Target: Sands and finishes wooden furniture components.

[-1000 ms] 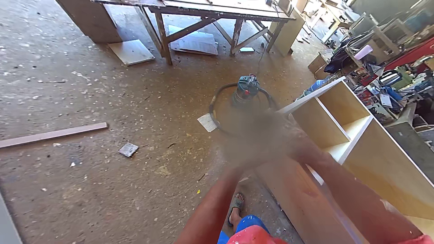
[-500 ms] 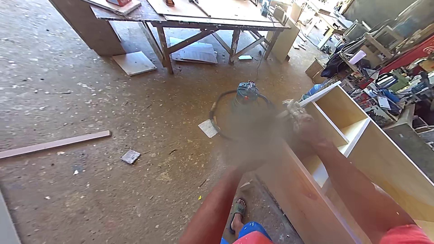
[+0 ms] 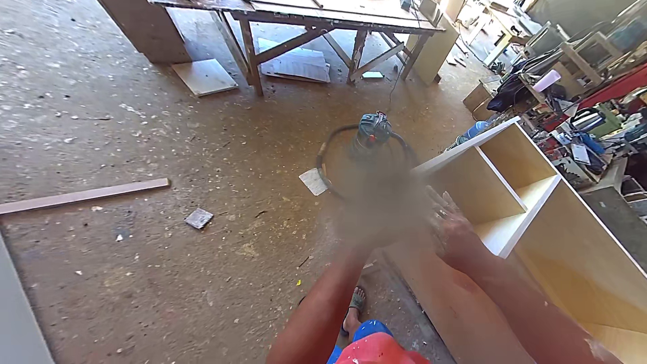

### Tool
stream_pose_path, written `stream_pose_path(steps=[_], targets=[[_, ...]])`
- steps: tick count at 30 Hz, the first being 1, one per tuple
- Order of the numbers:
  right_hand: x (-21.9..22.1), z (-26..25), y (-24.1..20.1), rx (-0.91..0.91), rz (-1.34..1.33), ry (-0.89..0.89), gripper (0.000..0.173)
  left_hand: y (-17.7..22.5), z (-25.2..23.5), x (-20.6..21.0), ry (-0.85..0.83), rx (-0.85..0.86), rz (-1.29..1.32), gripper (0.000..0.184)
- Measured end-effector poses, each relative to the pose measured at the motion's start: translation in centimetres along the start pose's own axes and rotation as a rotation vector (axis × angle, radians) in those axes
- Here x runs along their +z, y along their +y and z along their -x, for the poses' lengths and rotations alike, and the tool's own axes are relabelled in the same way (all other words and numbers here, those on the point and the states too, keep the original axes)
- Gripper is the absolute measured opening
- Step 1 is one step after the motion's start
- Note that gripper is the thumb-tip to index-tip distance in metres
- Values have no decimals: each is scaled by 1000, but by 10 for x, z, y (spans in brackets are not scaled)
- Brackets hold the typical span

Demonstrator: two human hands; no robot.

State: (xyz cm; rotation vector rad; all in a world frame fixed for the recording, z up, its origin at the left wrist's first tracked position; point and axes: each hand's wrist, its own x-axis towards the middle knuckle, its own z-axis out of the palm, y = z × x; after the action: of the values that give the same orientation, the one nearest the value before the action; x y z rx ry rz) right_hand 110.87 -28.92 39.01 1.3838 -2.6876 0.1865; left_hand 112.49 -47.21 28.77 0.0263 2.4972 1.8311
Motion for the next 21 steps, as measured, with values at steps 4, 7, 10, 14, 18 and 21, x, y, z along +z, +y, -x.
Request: stream_pose_path(steps=[4,7,10,14,18,21], targets=[[5,-52,10,2,-5,26,45,-5,-6,5,40,47,-16,116],[-2,-25,3,5,-38,4,47,-7,0,4,22,33,-13,117],[-2,6,-1,23,-1,23,44,-3,0,-1,-2,24,-17,115],[6,-43,3,31,28,23,48,-3,-3,-2,16,44,-19,117],[4,-19,-2,16,10,32,47,-8,2,0,17,32,-43,117],[4,1,-6,51,48,37,46,-5,0,-6,-3,32,-39,117]])
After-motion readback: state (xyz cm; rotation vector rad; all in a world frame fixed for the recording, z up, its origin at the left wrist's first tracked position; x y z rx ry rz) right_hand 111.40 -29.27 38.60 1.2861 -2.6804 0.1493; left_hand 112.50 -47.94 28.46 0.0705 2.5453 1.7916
